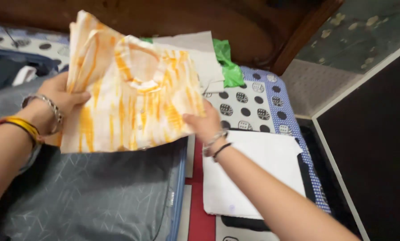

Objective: The person folds a dark blue shirt and a white shirt by hand on a bed before placing them into a suitcase along with a yellow patterned shirt and a green plastic bag.

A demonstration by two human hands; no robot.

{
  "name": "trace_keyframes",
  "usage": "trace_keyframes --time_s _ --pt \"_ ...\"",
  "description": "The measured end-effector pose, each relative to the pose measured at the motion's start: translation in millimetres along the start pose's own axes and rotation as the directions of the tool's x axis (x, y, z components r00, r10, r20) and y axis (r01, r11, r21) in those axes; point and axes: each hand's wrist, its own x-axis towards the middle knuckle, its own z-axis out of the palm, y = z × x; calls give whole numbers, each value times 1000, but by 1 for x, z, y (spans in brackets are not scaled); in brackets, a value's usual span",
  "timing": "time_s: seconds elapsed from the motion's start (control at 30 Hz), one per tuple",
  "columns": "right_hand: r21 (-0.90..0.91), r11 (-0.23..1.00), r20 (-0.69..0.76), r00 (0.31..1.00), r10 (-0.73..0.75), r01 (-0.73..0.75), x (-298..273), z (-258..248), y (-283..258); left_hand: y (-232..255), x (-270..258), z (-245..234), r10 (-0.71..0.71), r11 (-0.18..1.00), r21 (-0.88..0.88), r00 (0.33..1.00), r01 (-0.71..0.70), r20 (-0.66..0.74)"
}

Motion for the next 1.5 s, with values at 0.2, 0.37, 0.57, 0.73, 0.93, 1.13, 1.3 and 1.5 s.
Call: trace_keyframes --time_s 0.2,0.37,0.57,0.73,0.93,1.13,1.3,1.5 --pt "-664 542 209 823 -528 516 -54 68 54 -118 13 -7 -70 848 515 990 125 -125" --pt "-900 391 269 952 147 194 -71 73 43 -170 30 -24 -246 586 748 948 312 -202" --pt "-982 -37 174 963 205 185 -45 118 0 -163 13 -9 201 509 860 974 -12 -105" --pt "-946 60 309 943 -126 319 18 141 119 -201 44 35 371 471 773 891 -424 263" --pt "-937 110 321 942 -97 331 38 141 151 -211 80 48 470 306 798 811 -520 348" --pt "-910 141 367 916 -161 389 44 130 159 -206 97 28 464 370 819 851 -439 247" --pt "-903 145 373 905 -206 405 37 127 160 -207 88 25 393 473 870 917 -140 -66" --pt "-984 151 82 995 -62 91 13 133 134 -231 85 25 478 441 888 871 -127 -113"
